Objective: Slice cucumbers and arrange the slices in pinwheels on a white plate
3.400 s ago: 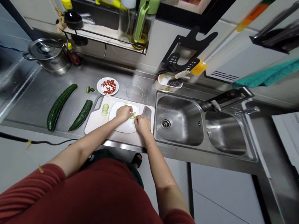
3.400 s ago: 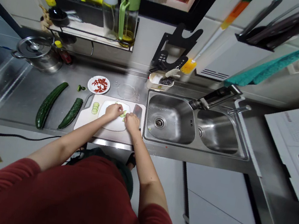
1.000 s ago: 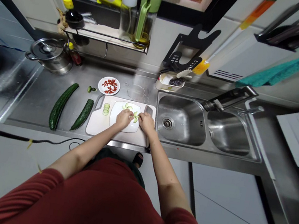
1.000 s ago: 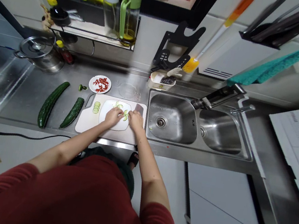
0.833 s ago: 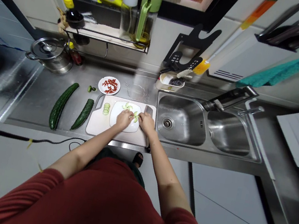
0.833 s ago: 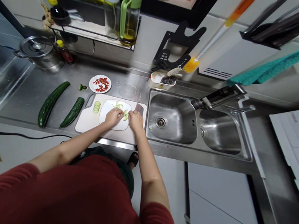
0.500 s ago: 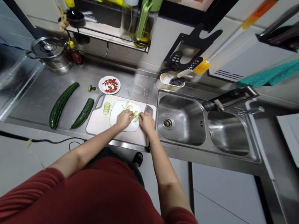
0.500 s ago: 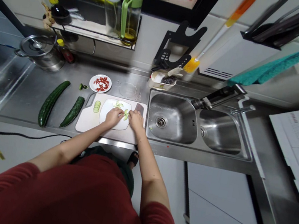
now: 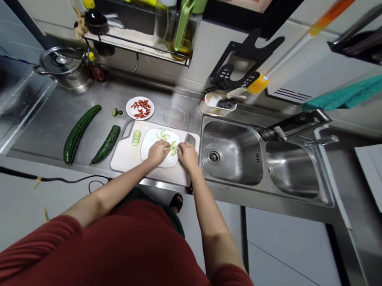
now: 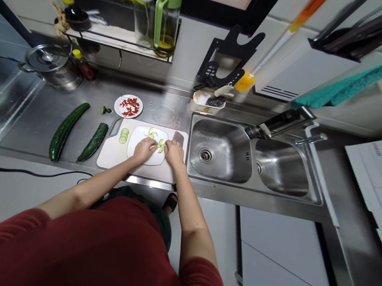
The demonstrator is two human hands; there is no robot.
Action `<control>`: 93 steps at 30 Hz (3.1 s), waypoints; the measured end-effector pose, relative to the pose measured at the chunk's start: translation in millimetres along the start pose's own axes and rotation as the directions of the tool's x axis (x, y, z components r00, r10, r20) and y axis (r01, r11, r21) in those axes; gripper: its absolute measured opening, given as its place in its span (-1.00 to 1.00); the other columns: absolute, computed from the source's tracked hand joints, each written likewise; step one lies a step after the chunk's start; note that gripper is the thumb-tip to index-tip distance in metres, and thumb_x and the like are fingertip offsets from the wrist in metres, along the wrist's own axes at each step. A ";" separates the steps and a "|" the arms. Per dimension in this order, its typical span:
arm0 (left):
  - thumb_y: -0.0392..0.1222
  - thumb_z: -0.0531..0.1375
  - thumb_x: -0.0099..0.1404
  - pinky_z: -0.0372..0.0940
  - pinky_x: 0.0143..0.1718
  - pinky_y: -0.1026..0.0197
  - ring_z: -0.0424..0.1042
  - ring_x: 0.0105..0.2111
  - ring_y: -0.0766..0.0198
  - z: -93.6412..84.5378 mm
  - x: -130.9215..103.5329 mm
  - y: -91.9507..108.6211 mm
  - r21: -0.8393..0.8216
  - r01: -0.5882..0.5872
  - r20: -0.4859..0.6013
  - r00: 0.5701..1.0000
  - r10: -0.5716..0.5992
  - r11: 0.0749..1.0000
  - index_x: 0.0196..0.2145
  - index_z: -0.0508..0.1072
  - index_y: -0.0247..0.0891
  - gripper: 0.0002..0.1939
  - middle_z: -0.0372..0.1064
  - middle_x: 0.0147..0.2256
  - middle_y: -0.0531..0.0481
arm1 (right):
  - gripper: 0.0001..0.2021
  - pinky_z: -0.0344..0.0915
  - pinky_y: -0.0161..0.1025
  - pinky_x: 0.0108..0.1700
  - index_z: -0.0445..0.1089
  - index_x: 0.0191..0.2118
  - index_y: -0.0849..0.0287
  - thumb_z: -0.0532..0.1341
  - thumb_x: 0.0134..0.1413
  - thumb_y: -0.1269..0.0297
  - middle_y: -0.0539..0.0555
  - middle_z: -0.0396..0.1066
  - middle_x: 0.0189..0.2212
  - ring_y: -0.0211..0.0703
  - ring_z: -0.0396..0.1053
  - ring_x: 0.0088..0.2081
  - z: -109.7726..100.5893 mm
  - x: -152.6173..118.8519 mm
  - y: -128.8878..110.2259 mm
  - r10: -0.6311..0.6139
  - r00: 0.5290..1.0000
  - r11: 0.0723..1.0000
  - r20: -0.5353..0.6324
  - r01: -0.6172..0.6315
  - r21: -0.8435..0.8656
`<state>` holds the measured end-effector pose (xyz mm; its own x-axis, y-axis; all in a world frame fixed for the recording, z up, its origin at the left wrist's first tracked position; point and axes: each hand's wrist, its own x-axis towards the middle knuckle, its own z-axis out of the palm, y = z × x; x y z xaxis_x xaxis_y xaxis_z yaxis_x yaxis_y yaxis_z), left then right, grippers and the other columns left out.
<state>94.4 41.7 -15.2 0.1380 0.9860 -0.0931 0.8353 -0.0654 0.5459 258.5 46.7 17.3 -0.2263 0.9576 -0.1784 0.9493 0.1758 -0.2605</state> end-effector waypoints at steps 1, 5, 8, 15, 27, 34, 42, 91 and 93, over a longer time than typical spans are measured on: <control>-0.14 0.11 0.34 0.22 -0.08 0.22 0.33 -0.09 0.18 0.0 0.1 -0.4 0.000 0.001 0.001 1.000 -0.001 1.000 -0.13 0.49 -0.16 -0.78 0.39 -0.14 -0.07 | -0.71 0.17 -0.25 -0.04 0.37 -0.01 0.13 -0.01 0.32 0.21 0.16 0.36 -0.07 -0.06 0.23 -0.01 0.0 -0.2 0.1 -0.002 1.000 1.000 0.002 0.002 0.002; -0.15 0.12 0.34 0.21 -0.05 0.22 0.33 -0.09 0.20 0.1 1.4 -1.6 -0.010 0.002 0.001 1.000 -0.002 1.000 -0.10 0.49 -0.17 -0.77 0.39 -0.14 -0.08 | -0.70 0.16 -0.25 -0.04 0.38 -0.01 0.12 -0.02 0.32 0.20 0.15 0.36 -0.08 -0.05 0.23 -0.01 -0.1 -0.5 0.2 -0.012 1.000 1.000 0.009 0.012 0.000; -0.15 0.12 0.34 0.21 -0.03 0.22 0.33 -0.08 0.20 0.4 2.1 -1.8 -0.020 0.005 0.002 1.000 -0.005 1.000 -0.07 0.49 -0.17 -0.75 0.39 -0.13 -0.09 | -0.69 0.17 -0.23 -0.04 0.37 0.01 0.12 -0.02 0.33 0.20 0.16 0.36 -0.07 -0.04 0.23 0.00 -0.4 -0.7 -0.3 -0.002 1.000 1.000 0.026 0.002 -0.005; -0.12 0.11 0.34 0.22 -0.05 0.21 0.33 -0.07 0.16 2.4 2.9 -1.4 0.007 0.009 0.007 1.000 -0.009 1.000 -0.07 0.51 -0.17 -0.73 0.38 -0.12 -0.10 | -0.69 0.17 -0.22 -0.03 0.38 0.01 0.13 -0.03 0.33 0.21 0.16 0.35 -0.06 -0.04 0.22 0.01 0.3 -0.4 -0.4 0.000 1.000 1.000 0.031 0.001 -0.011; -0.10 0.10 0.36 0.23 -0.06 0.20 0.33 -0.05 0.15 2.7 3.5 1.3 0.018 0.027 0.013 1.000 -0.027 0.999 -0.08 0.51 -0.14 -0.74 0.38 -0.12 -0.10 | -0.71 0.18 -0.24 -0.04 0.37 0.00 0.13 -0.01 0.32 0.22 0.17 0.36 -0.08 -0.04 0.23 0.00 1.0 1.2 -1.8 0.001 1.000 1.000 0.031 0.000 -0.028; -0.11 0.11 0.35 0.24 -0.10 0.20 0.34 -0.08 0.14 5.8 4.1 0.3 0.028 0.014 -0.009 1.000 -0.014 1.000 -0.10 0.52 -0.15 -0.74 0.39 -0.13 -0.09 | -0.71 0.17 -0.22 -0.03 0.37 -0.01 0.17 -0.02 0.32 0.26 0.19 0.36 -0.07 -0.04 0.23 -0.01 1.9 1.2 -2.2 -0.012 1.000 1.000 0.028 0.012 -0.004; -0.09 0.09 0.36 0.23 -0.11 0.20 0.33 -0.06 0.14 3.3 3.0 1.8 0.034 0.027 0.002 1.000 -0.027 0.999 -0.08 0.51 -0.14 -0.73 0.38 -0.11 -0.10 | -0.72 0.18 -0.22 -0.03 0.36 -0.01 0.16 0.00 0.31 0.26 0.18 0.36 -0.06 -0.03 0.23 0.01 2.2 2.2 -2.7 -0.007 1.000 1.000 0.030 0.007 -0.001; -0.02 0.12 0.24 0.04 -0.05 -0.02 0.36 -0.10 -0.01 -55.6 -56.6 -91.4 -0.023 0.462 -0.363 0.822 -0.438 0.886 -0.09 0.47 -0.14 -0.67 0.44 -0.20 -0.12 | -0.73 0.30 -0.18 -0.19 0.45 -0.21 0.17 0.04 0.20 0.19 0.11 0.48 -0.30 -0.11 0.37 -0.31 44.9 -70.9 -8.2 0.168 0.873 0.824 -0.458 0.130 0.551; -0.02 0.12 0.25 0.03 -0.04 -0.04 0.36 -0.09 -0.02 -55.1 -53.6 -90.6 -0.025 0.476 -0.356 0.817 -0.453 0.879 -0.09 0.47 -0.15 -0.68 0.44 -0.20 -0.12 | -0.73 0.30 -0.18 -0.18 0.45 -0.21 0.17 0.04 0.20 0.19 0.11 0.48 -0.30 -0.11 0.37 -0.31 44.4 -71.4 -8.6 0.166 0.874 0.828 -0.457 0.128 0.545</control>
<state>-18.0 3.2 -13.9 -0.4548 0.8902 -0.0271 0.7869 0.4159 0.4559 256.8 -33.3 -9.8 0.0591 0.9703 0.2346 0.6385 0.1439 -0.7561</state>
